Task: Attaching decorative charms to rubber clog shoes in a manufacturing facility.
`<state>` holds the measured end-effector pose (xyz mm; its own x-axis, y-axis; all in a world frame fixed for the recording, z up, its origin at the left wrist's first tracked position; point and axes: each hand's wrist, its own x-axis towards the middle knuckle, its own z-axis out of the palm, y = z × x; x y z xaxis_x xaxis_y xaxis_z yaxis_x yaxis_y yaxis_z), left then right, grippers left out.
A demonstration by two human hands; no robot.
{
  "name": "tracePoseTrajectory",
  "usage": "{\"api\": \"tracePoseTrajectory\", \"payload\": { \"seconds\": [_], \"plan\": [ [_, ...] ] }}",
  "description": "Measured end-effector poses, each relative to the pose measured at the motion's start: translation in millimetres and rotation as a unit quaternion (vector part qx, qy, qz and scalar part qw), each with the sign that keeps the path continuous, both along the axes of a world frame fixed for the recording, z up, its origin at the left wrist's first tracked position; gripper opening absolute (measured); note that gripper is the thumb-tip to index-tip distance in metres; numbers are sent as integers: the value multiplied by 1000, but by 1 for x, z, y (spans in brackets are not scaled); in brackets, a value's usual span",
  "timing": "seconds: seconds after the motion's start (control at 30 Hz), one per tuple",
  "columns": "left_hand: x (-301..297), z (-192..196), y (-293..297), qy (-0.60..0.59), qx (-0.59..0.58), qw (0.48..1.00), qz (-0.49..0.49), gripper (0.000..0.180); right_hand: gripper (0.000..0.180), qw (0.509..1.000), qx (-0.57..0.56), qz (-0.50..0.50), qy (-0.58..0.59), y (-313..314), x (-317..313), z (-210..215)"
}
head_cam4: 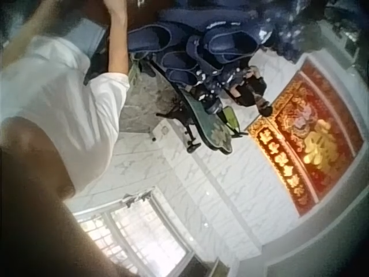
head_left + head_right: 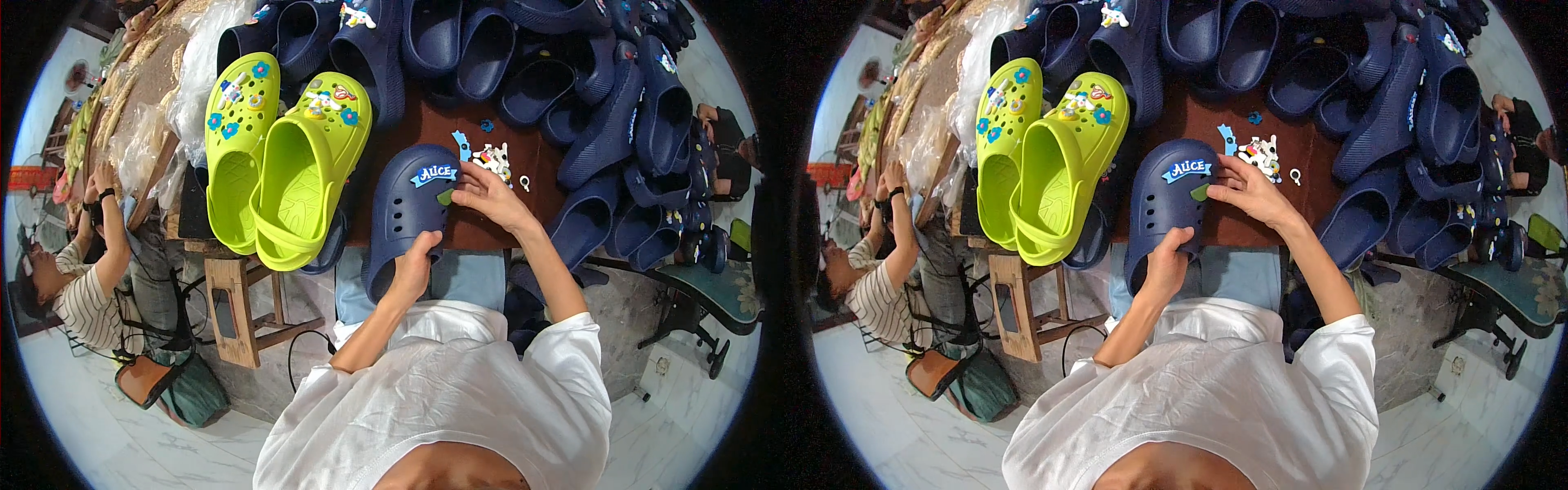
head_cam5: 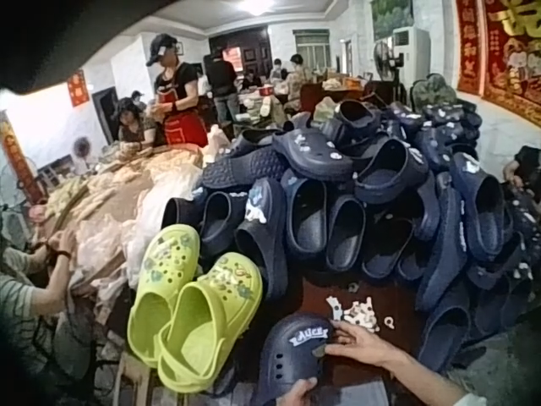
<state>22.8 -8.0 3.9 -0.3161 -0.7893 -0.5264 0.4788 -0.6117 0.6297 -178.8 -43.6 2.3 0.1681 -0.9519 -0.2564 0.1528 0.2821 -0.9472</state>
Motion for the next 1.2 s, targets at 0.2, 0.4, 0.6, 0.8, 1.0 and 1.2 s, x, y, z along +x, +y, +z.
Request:
{"api": "tracePoseTrajectory", "payload": {
  "seconds": [0.2,0.4,0.6,0.8,1.0,1.2],
  "plan": [
    [-5,0,5,-78,-78,994,-5,22,69,1000,20,-10,-13,2,8,10],
    [3,11,7,-157,-63,982,-88,23,66,998,51,-22,-34,12,17,4],
    [-2,1,4,-136,-25,987,-81,20,64,997,19,-55,40,15,19,-4],
    [0,11,-12,81,91,993,3,31,66,949,-92,-113,281,25,30,15],
    [-2,15,-17,134,72,988,23,36,47,878,-231,-56,415,17,35,26],
    [7,9,-14,123,31,992,-24,41,40,886,-243,-47,393,8,29,26]
  ]
}}
